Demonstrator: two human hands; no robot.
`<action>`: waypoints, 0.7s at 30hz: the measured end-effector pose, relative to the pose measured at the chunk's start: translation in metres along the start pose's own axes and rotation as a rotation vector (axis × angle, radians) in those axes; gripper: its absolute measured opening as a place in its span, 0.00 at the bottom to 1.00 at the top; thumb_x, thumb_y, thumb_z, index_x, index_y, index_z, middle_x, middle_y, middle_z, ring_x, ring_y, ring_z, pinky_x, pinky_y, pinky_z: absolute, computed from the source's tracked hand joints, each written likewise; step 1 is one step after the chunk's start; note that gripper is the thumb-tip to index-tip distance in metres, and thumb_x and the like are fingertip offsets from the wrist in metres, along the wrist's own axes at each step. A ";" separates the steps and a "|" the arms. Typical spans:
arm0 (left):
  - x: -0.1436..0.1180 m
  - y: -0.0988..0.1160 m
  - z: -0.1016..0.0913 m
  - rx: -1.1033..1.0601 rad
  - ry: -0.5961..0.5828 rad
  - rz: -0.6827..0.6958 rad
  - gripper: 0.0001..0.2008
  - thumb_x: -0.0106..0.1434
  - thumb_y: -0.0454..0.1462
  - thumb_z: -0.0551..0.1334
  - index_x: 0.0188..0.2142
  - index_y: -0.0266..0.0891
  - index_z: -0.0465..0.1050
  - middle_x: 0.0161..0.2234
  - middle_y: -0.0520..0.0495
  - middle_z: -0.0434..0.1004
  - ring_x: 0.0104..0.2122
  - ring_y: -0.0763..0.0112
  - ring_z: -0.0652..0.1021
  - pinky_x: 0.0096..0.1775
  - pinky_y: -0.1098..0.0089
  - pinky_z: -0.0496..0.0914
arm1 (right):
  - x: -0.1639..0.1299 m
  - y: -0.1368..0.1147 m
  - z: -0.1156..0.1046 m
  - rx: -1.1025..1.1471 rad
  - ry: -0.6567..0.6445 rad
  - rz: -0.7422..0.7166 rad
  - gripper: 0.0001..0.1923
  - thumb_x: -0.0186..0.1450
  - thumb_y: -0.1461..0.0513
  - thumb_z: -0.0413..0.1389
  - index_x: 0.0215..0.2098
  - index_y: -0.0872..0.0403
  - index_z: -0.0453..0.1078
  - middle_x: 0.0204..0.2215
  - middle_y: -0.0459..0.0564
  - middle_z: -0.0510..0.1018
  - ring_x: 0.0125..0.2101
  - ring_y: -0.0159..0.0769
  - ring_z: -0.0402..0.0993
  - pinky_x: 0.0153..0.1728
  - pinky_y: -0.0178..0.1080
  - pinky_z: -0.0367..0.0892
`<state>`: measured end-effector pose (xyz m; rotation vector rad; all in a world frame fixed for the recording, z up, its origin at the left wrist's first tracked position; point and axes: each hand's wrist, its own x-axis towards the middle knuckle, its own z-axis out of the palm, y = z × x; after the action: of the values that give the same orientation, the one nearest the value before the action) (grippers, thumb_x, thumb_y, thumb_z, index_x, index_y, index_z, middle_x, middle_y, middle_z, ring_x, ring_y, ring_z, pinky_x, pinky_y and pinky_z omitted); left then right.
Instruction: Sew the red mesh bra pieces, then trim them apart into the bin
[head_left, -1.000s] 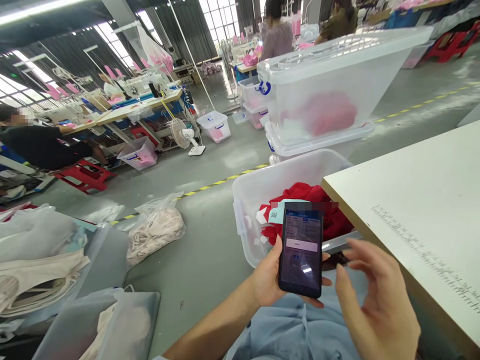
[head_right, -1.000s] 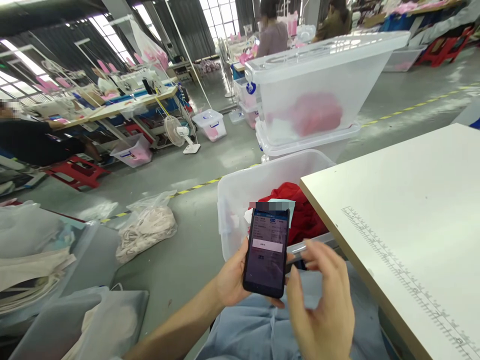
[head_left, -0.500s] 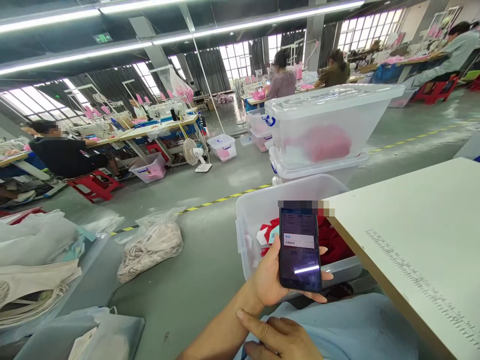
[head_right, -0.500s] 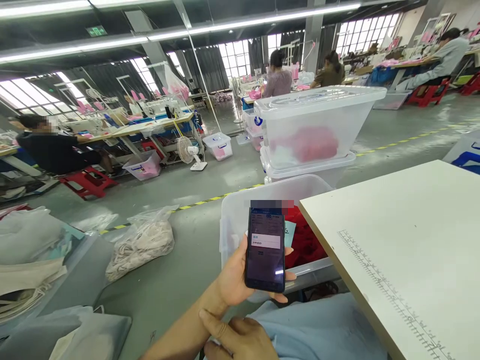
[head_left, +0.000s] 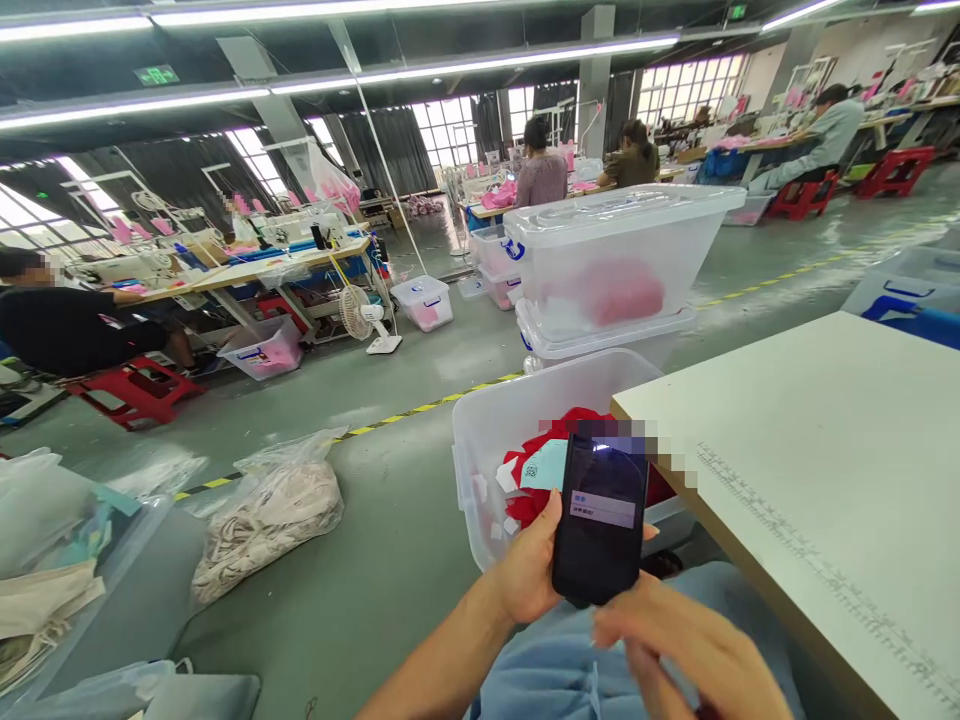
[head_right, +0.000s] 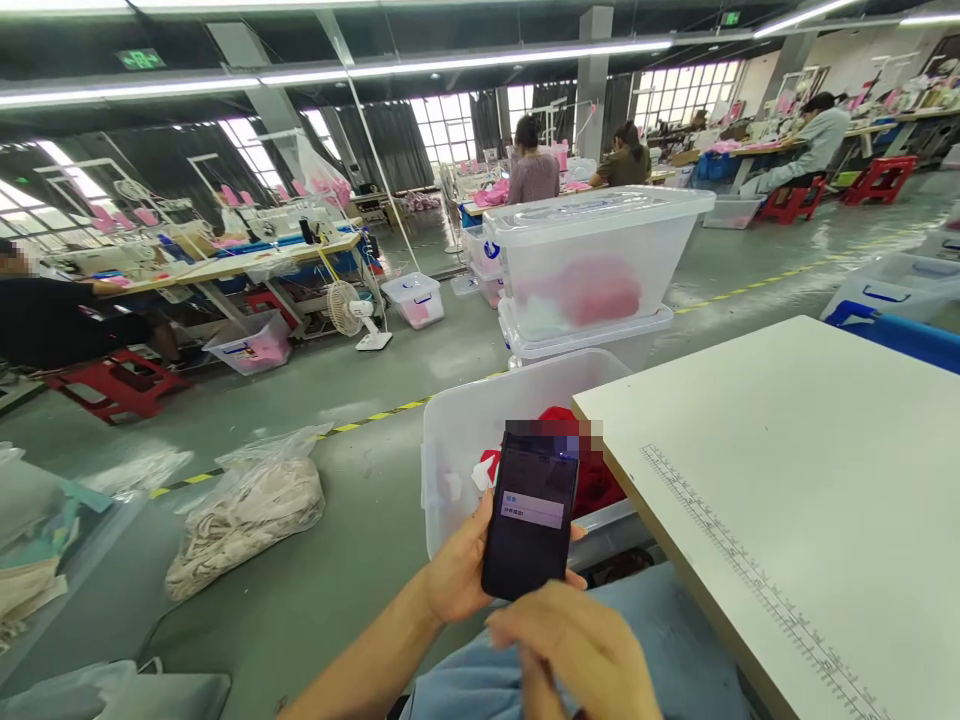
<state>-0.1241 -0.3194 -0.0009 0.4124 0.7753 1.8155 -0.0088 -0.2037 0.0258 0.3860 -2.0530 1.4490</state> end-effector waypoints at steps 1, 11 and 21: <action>0.000 -0.002 0.002 -0.022 -0.005 0.004 0.40 0.67 0.61 0.41 0.59 0.33 0.70 0.55 0.34 0.74 0.48 0.57 0.79 0.58 0.57 0.63 | 0.001 -0.004 -0.007 -0.050 0.065 0.060 0.17 0.70 0.68 0.49 0.47 0.43 0.72 0.30 0.47 0.80 0.31 0.36 0.78 0.32 0.35 0.75; -0.005 -0.016 0.007 -0.140 -0.073 -0.104 0.40 0.66 0.62 0.44 0.63 0.38 0.65 0.56 0.33 0.74 0.51 0.49 0.77 0.58 0.46 0.63 | -0.005 0.010 -0.021 -0.570 0.224 -0.091 0.16 0.67 0.74 0.51 0.50 0.55 0.70 0.40 0.55 0.70 0.37 0.34 0.71 0.34 0.34 0.76; -0.011 -0.015 0.022 -0.105 0.024 -0.068 0.37 0.65 0.60 0.52 0.58 0.34 0.71 0.53 0.35 0.76 0.58 0.52 0.72 0.61 0.56 0.59 | -0.007 0.018 -0.013 -1.009 0.137 -0.149 0.25 0.68 0.62 0.53 0.63 0.46 0.61 0.68 0.67 0.45 0.59 0.68 0.59 0.44 0.63 0.68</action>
<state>-0.0959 -0.3192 0.0062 0.2928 0.6988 1.7916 -0.0097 -0.1857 0.0109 0.0081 -2.2719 0.2268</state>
